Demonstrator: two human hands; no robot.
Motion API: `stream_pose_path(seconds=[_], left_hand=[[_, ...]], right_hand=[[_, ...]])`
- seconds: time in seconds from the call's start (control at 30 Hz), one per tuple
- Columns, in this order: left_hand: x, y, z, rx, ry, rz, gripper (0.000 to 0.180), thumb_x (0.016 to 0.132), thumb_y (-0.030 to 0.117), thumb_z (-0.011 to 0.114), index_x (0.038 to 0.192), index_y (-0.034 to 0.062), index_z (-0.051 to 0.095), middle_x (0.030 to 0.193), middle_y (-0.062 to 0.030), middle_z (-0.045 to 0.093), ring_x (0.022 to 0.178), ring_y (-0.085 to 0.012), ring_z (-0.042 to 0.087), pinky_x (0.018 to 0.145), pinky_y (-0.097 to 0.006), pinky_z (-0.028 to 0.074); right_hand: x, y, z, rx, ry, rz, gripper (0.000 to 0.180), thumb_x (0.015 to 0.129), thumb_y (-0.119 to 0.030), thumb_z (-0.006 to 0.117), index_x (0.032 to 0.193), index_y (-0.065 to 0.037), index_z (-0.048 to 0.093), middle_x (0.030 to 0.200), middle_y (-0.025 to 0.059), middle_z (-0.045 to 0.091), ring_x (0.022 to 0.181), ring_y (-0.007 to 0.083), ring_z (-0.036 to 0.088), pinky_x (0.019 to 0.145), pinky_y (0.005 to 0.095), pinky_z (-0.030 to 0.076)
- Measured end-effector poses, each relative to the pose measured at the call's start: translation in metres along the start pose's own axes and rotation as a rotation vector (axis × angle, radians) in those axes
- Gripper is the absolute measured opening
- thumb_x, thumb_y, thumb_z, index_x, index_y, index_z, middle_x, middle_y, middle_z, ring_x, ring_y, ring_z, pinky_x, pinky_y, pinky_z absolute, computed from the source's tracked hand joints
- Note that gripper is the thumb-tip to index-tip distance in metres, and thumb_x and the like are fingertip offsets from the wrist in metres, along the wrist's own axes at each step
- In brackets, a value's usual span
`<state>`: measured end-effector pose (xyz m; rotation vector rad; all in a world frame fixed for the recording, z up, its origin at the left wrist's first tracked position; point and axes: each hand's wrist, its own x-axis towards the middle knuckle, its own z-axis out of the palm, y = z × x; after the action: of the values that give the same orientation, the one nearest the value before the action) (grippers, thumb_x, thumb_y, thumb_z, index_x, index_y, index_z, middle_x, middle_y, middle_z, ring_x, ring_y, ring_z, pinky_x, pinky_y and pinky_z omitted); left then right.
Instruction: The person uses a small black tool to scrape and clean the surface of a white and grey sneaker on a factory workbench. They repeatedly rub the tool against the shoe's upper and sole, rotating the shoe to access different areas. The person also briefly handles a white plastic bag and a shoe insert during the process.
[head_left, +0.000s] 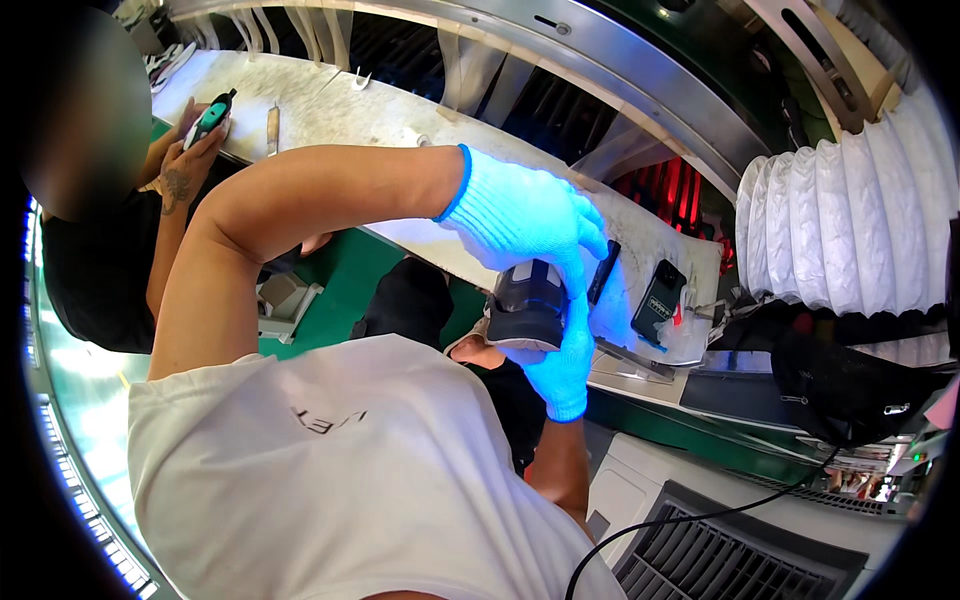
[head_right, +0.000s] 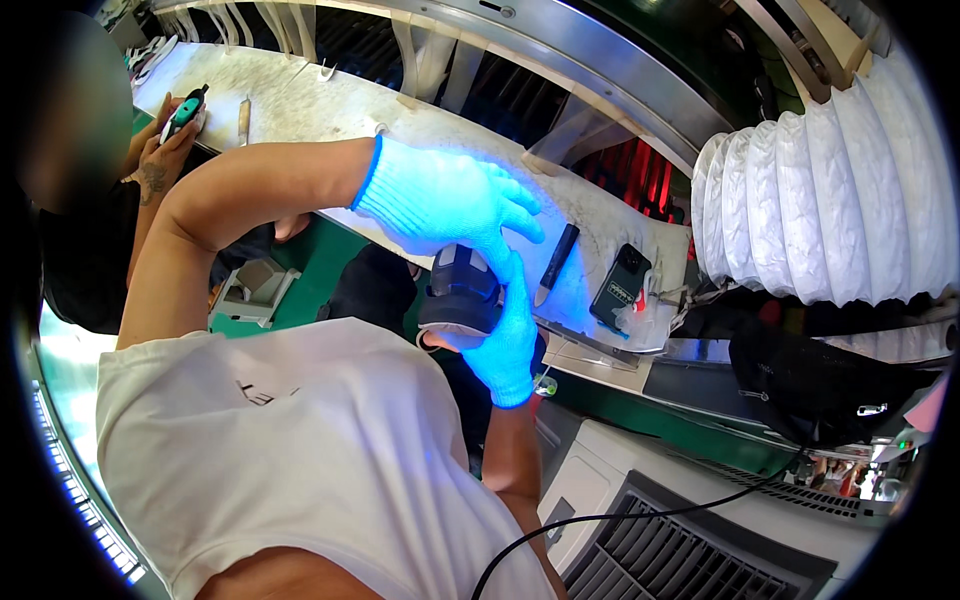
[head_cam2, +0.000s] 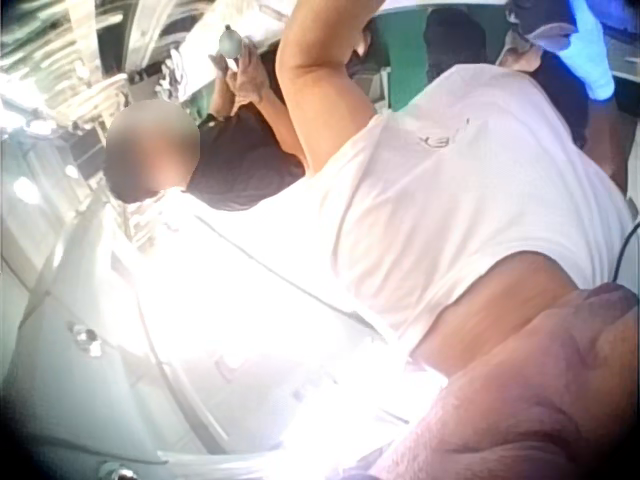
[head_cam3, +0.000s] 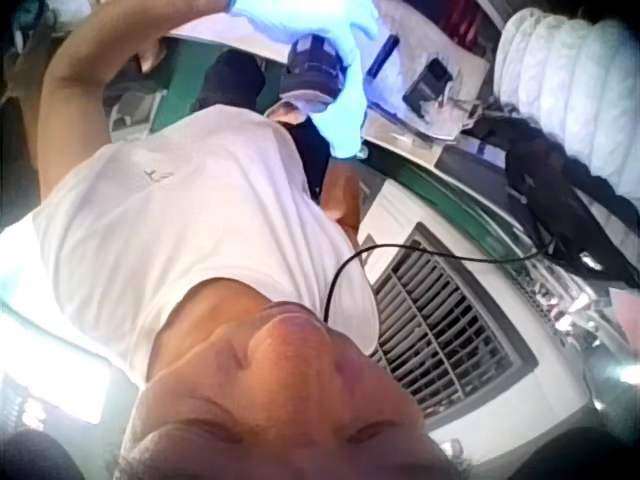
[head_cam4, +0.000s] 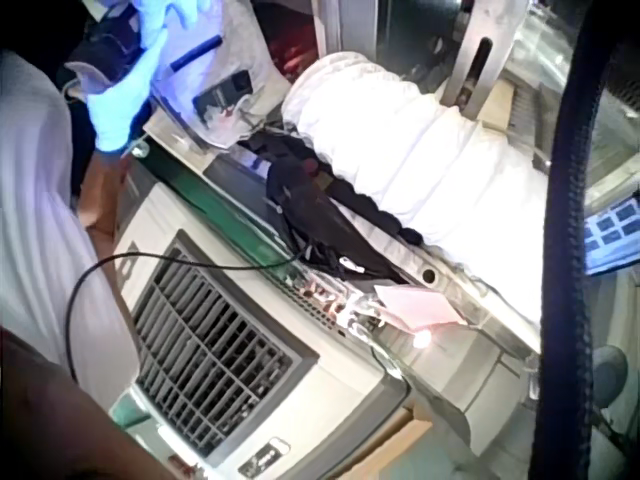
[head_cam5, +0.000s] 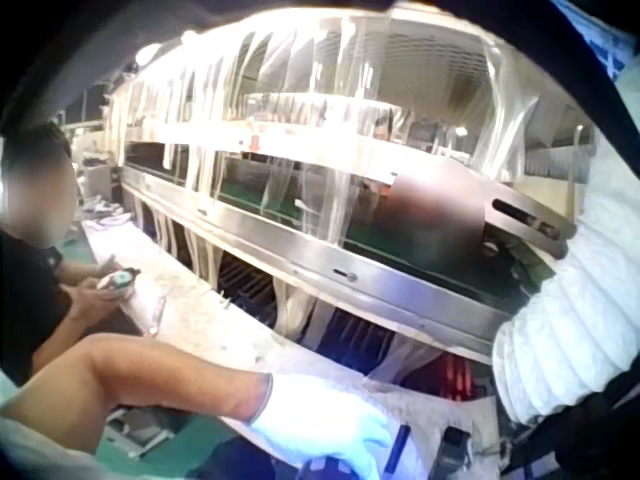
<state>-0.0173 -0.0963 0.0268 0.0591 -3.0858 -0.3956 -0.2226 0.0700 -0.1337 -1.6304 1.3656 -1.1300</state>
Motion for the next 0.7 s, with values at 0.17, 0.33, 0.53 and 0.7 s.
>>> stream_pose_path(seconds=[0.17,0.33,0.53,0.7], left_hand=[[-0.017,0.019,-0.003,0.037,0.026,-0.071,0.072,0.082,0.004,0.087,0.149,0.0265,0.071,0.166,-0.0139,0.056,0.155,-0.0434,0.052,0.126,-0.057,0.048],[-0.035,0.013,0.027,0.016,0.367,-0.089,0.063,0.086,0.0,0.083,0.145,0.0187,0.068,0.154,-0.0122,0.064,0.137,-0.0436,0.065,0.113,-0.052,0.058],[-0.036,0.021,0.037,-0.006,0.499,-0.132,0.068,0.088,-0.001,0.08,0.151,0.0189,0.066,0.145,-0.0123,0.072,0.127,-0.0424,0.071,0.106,-0.049,0.062],[-0.03,0.029,0.053,-0.283,0.543,-0.241,0.079,0.084,0.002,0.081,0.159,0.0177,0.062,0.143,-0.0149,0.072,0.125,-0.0408,0.07,0.106,-0.048,0.058]], right_hand=[[-0.002,-0.003,0.006,-0.227,0.099,-0.153,0.117,0.075,-0.014,0.104,0.172,-0.004,0.039,0.154,0.02,0.063,0.133,0.0336,0.071,0.108,0.044,0.062],[-0.006,0.003,0.021,-0.138,0.176,-0.138,0.107,0.079,-0.019,0.1,0.167,0.006,0.045,0.155,0.0267,0.06,0.141,0.0402,0.065,0.117,0.0477,0.055],[-0.016,0.009,0.025,-0.012,0.174,-0.112,0.095,0.088,-0.013,0.094,0.168,0.003,0.045,0.153,0.0209,0.061,0.134,0.036,0.069,0.11,0.0445,0.061],[-0.026,0.012,0.025,0.644,0.247,0.159,0.067,0.115,-0.027,0.057,0.176,-0.01,0.035,0.15,0.0163,0.065,0.123,0.0321,0.075,0.105,0.0474,0.065]])
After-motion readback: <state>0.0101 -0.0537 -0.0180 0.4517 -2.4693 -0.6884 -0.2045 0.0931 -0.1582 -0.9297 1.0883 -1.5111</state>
